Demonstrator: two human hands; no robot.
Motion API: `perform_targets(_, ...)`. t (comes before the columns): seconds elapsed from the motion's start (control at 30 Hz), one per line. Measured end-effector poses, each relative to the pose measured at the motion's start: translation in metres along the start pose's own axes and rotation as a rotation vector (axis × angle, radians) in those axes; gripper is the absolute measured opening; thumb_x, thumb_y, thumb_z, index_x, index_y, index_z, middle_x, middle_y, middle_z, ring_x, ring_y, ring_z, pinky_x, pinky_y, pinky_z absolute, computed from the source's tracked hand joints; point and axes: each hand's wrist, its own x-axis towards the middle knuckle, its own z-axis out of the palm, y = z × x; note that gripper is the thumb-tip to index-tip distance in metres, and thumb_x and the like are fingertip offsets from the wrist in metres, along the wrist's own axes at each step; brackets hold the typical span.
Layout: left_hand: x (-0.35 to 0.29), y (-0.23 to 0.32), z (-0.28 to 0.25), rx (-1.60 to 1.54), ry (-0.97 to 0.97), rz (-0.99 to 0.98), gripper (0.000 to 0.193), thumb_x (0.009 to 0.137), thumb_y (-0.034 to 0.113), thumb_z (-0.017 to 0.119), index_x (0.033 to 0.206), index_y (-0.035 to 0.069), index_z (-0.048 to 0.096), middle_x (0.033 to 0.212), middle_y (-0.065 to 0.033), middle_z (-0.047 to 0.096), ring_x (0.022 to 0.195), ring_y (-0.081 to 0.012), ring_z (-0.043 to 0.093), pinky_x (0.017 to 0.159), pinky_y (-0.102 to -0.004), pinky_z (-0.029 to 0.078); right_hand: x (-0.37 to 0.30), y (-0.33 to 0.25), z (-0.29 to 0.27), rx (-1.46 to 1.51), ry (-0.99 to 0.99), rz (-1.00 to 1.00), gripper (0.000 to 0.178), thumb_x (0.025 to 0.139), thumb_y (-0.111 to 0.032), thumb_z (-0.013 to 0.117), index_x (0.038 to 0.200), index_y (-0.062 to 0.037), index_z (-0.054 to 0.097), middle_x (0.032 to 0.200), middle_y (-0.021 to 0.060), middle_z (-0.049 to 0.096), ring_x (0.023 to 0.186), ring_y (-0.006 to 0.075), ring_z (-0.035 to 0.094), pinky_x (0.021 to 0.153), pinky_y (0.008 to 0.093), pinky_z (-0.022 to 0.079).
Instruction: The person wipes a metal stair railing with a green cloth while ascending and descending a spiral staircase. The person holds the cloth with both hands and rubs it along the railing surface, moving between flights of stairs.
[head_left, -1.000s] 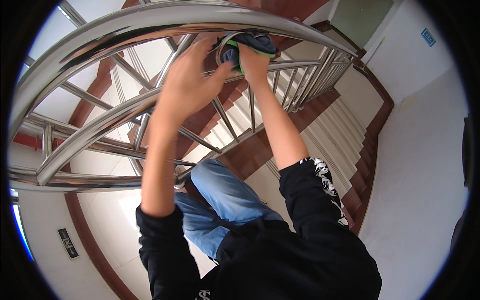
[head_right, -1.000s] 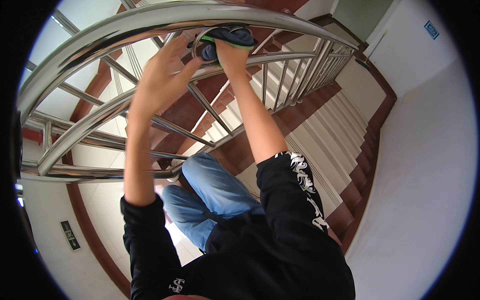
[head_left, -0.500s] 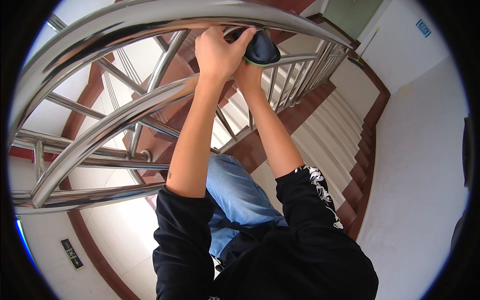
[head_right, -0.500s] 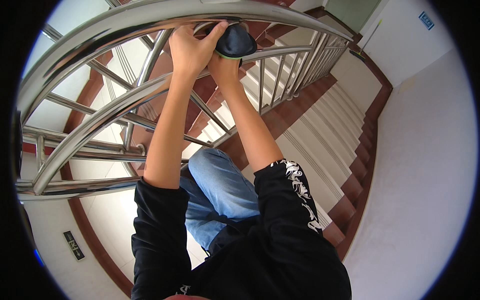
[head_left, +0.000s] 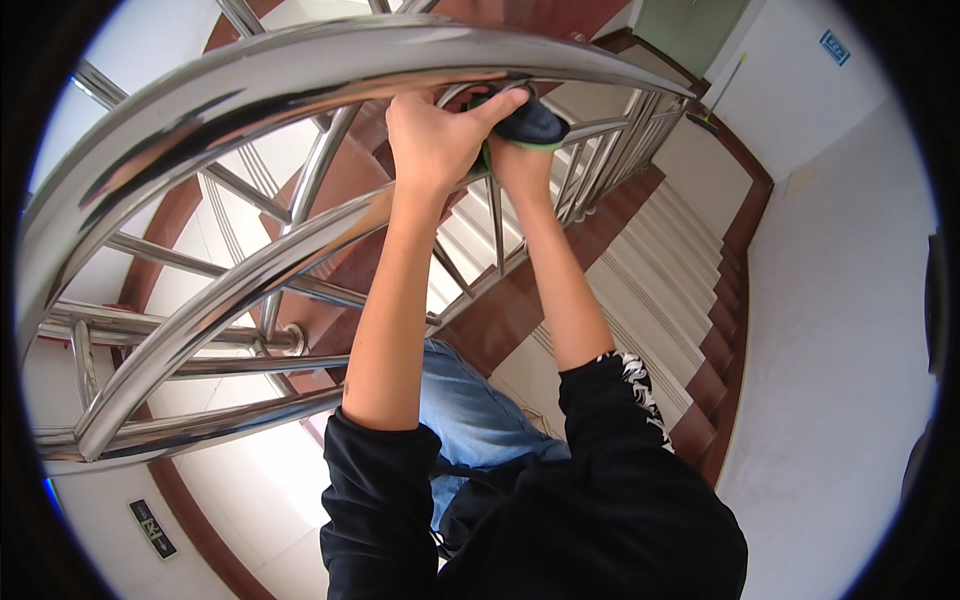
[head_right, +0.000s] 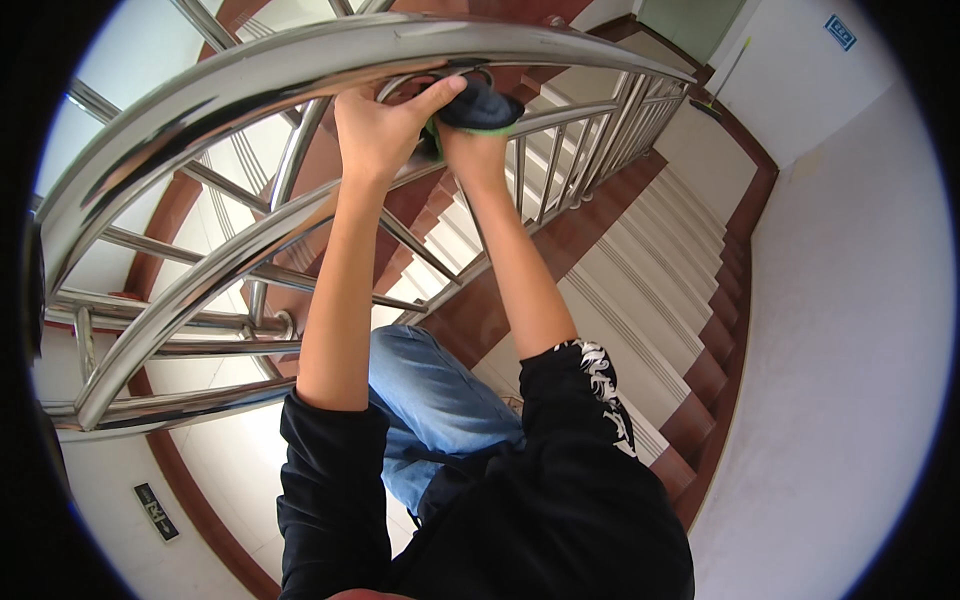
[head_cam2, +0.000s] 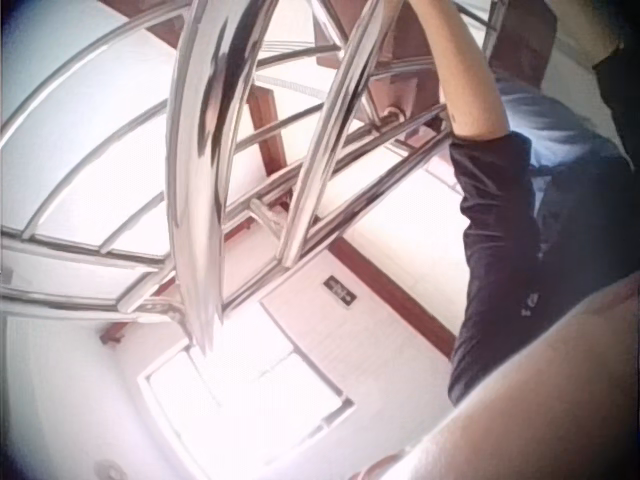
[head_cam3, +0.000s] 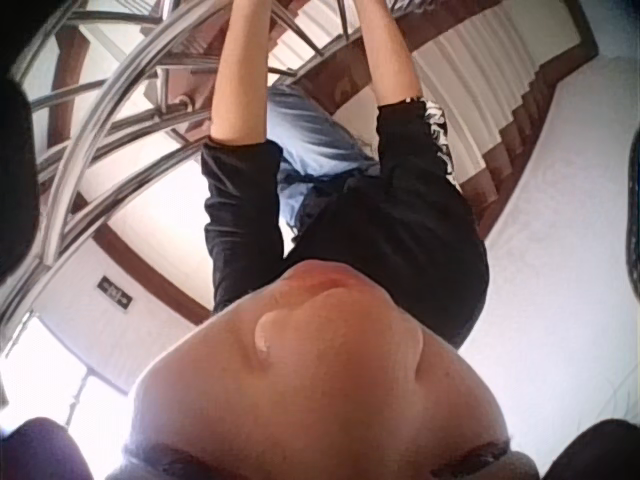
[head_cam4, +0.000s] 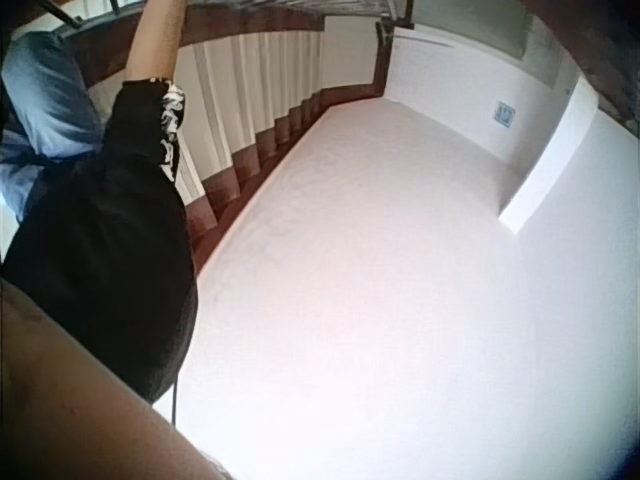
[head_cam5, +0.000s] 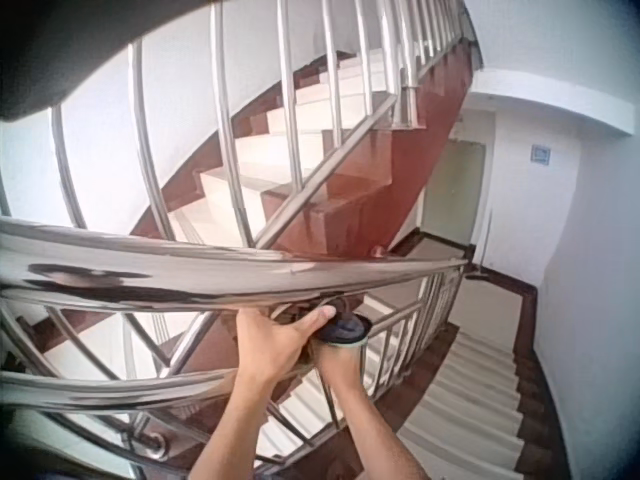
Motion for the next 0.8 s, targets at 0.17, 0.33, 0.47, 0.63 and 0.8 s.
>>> perform_targets(0.17, -0.001, 0.004, 0.002, -0.075, 0.033, -0.022, 0.06, 0.068, 0.033, 0.095, 0.107, -0.007, 0.073, 0.103, -0.0137, 0.076, 0.096, -0.0193, 0.071, 0.087, -0.033, 0.055, 0.002, 0.005, 0.007, -0.012, 0.09, -0.217, 0.009, 0.08, 0.009, 0.066, 0.086, 0.0015, 0.065, 0.074, 0.0125, 0.066, 0.065, 0.0243, 0.061, 0.063, 0.0343, 0.049)
perform_targets(0.33, -0.002, 0.004, 0.0, -0.09, 0.097, -0.086, 0.066, 0.083, 0.048, 0.08, 0.114, -0.009, 0.07, 0.104, -0.0188, 0.075, 0.1, -0.0238, 0.07, 0.095, -0.0348, 0.051, -0.009, 0.003, 0.004, -0.172, 0.051, -0.337, 0.027, 0.071, 0.015, 0.058, 0.095, 0.0055, 0.065, 0.096, 0.0198, 0.069, 0.091, 0.0337, 0.067, 0.078, 0.0412, 0.051)
perform_targets(0.47, -0.004, -0.004, -0.005, -0.053, 0.036, -0.165, 0.069, 0.092, 0.058, 0.066, 0.118, -0.006, 0.071, 0.104, -0.0198, 0.075, 0.102, -0.0256, 0.07, 0.096, -0.0354, 0.049, -0.027, 0.007, -0.014, 0.034, 0.4, -0.049, 0.019, 0.09, 0.006, 0.058, 0.107, 0.0069, 0.067, 0.109, 0.0154, 0.073, 0.096, 0.0266, 0.07, 0.087, 0.0338, 0.054)
perform_targets(0.63, -0.006, -0.004, -0.009, 0.026, 0.042, -0.167, 0.076, 0.091, 0.062, 0.064, 0.115, -0.01, 0.071, 0.115, -0.0204, 0.073, 0.108, -0.0305, 0.068, 0.099, -0.0367, 0.047, -0.011, 0.007, -0.036, 0.187, 0.355, 0.422, 0.024, 0.102, -0.017, 0.062, 0.116, 0.0006, 0.068, 0.114, 0.0069, 0.071, 0.098, 0.0146, 0.066, 0.086, 0.0269, 0.052)
perform_targets(0.8, -0.003, -0.005, -0.009, 0.021, 0.03, -0.108, 0.077, 0.087, 0.063, 0.069, 0.111, -0.011, 0.072, 0.124, -0.0209, 0.07, 0.114, -0.0305, 0.067, 0.102, -0.0366, 0.046, 0.016, 0.018, -0.012, 0.18, -0.007, 0.292, 0.019, 0.088, -0.003, 0.069, 0.107, -0.0021, 0.069, 0.102, 0.0039, 0.071, 0.095, 0.0154, 0.064, 0.086, 0.0311, 0.05)
